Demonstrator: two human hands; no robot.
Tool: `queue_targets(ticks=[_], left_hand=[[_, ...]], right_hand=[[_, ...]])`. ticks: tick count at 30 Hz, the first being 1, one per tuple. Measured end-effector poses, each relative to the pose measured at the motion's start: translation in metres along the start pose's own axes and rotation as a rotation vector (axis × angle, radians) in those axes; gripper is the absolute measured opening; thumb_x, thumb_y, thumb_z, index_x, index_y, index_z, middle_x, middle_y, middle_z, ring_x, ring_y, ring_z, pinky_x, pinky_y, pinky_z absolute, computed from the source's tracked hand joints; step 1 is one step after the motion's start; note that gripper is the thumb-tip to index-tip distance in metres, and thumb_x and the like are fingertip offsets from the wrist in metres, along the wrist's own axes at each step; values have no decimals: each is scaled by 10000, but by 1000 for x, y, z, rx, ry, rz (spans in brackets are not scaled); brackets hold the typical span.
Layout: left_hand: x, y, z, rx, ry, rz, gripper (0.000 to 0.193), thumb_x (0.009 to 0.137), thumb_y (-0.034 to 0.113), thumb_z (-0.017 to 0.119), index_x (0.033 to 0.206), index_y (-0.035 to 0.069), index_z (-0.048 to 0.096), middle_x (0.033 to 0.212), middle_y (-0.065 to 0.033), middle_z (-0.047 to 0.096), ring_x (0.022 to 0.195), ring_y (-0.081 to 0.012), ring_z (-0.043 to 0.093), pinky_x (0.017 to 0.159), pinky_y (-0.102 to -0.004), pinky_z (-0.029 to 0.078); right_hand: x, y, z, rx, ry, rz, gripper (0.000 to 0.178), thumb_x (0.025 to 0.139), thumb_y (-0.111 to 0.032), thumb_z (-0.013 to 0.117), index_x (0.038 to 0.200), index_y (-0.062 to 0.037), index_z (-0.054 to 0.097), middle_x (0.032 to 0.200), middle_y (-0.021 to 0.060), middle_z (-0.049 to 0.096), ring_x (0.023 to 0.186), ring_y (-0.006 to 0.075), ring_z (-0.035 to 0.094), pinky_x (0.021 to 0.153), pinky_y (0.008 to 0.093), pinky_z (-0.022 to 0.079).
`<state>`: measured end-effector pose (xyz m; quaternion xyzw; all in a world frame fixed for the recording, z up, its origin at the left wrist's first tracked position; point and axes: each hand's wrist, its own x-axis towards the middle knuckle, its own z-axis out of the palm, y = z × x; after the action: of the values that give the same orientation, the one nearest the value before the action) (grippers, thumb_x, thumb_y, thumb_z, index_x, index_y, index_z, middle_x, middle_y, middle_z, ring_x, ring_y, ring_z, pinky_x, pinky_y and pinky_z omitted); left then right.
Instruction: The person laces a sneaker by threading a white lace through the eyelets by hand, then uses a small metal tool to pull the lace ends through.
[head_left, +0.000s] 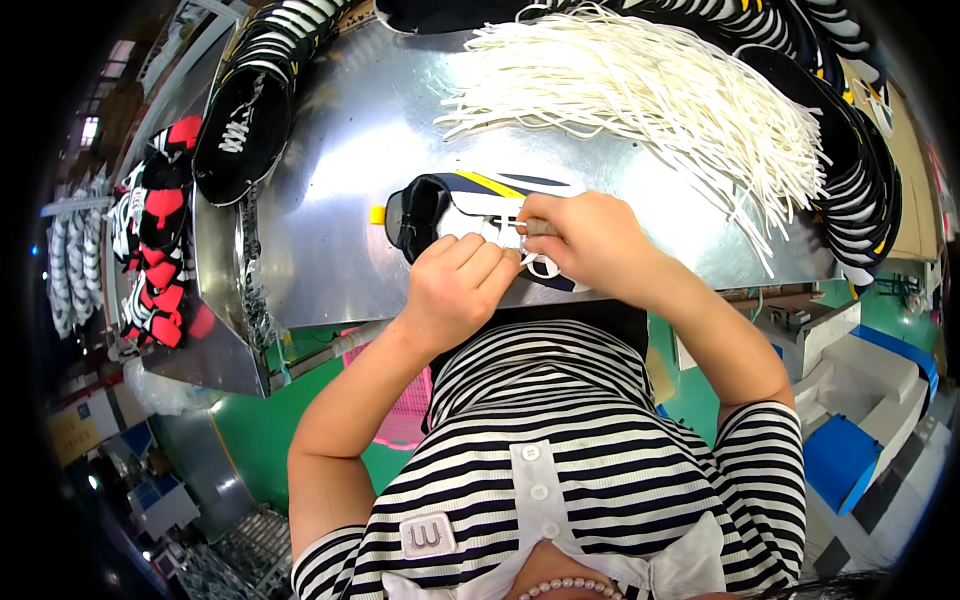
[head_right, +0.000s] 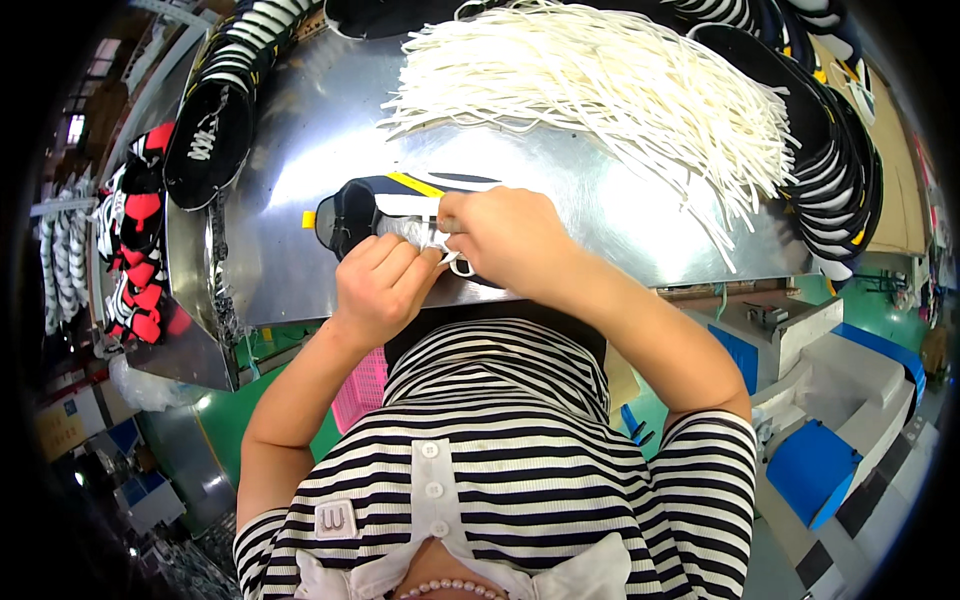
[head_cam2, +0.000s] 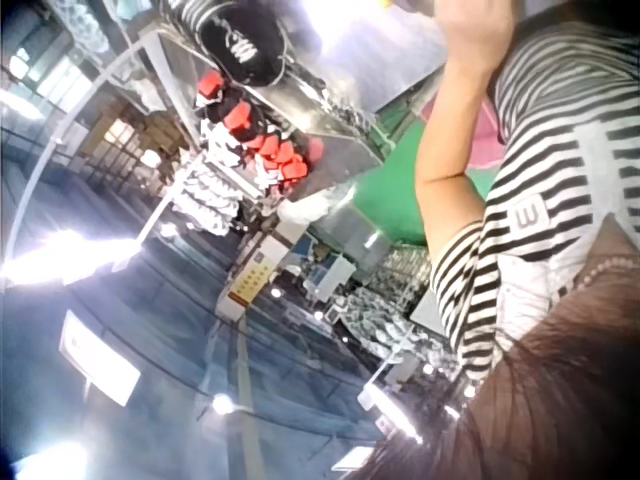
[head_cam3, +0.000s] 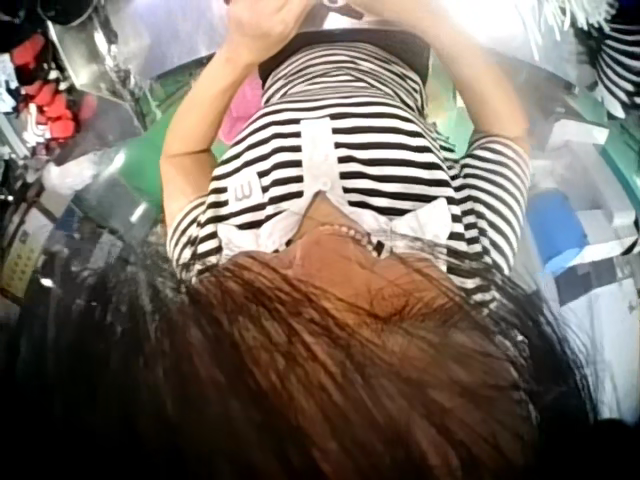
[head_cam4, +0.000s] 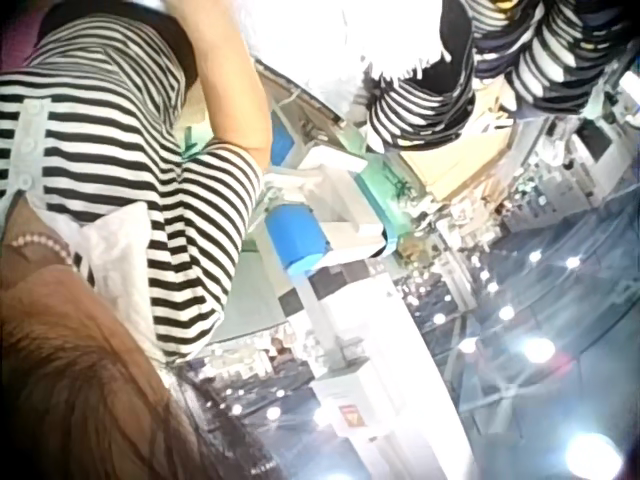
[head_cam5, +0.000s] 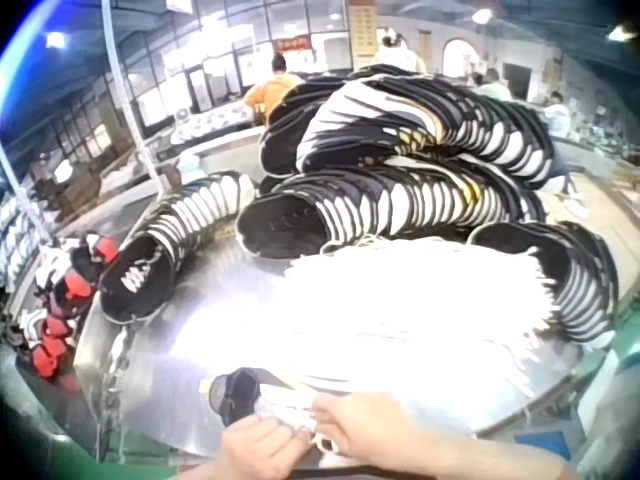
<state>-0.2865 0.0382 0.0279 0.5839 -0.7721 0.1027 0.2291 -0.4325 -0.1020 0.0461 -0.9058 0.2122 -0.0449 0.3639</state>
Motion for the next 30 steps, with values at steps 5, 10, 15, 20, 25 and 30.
queue_targets(ticks=[5, 10, 15, 20, 25, 30], left_hand=[[9, -3, 2, -193, -40, -64, 202, 687, 89, 781, 825, 47, 639, 677, -39, 505, 614, -205, 539, 535, -336, 428], [6, -2, -2, -270, -98, -86, 204, 697, 104, 788, 825, 52, 638, 693, -52, 523, 630, -225, 555, 544, -342, 446], [10, -7, -2, -321, -130, -122, 209, 715, 136, 796, 838, 49, 650, 705, -61, 541, 637, -236, 563, 554, -354, 450], [16, -4, -12, -563, -161, -357, 484, 737, 135, 817, 1154, 41, 590, 811, -100, 635, 750, -270, 638, 664, -358, 508], [12, -7, -13, -566, -269, -386, 599, 759, 114, 812, 1263, 25, 499, 881, -124, 678, 855, -288, 686, 748, -343, 537], [10, -8, -7, -513, -245, -381, 651, 772, 123, 800, 1321, 26, 464, 852, -109, 689, 788, -290, 688, 717, -350, 531]], right_hand=[[2, 5, -5, 345, 36, 119, 205, 823, -124, 733, 1015, -68, 692, 816, 42, 690, 742, 107, 632, 689, 269, 498], [8, 13, -101, 799, 836, -248, 225, 907, -93, 656, 1120, -25, 677, 929, 49, 702, 775, 71, 561, 698, 213, 432], [-2, 21, -55, 959, 560, 166, 214, 834, -25, 742, 1041, 0, 693, 956, 88, 713, 875, 165, 688, 819, 308, 562], [-7, 24, 4, 812, 278, 115, 226, 860, -102, 721, 1050, 11, 673, 867, 30, 685, 863, 115, 614, 811, 265, 483], [2, 26, -2, 953, 397, 116, 158, 875, -89, 702, 1003, 0, 672, 887, 25, 690, 846, 95, 614, 785, 229, 476], [6, 27, -36, 1021, 496, 53, 58, 901, -75, 661, 943, -35, 665, 878, 2, 679, 754, 33, 532, 671, 190, 412]])
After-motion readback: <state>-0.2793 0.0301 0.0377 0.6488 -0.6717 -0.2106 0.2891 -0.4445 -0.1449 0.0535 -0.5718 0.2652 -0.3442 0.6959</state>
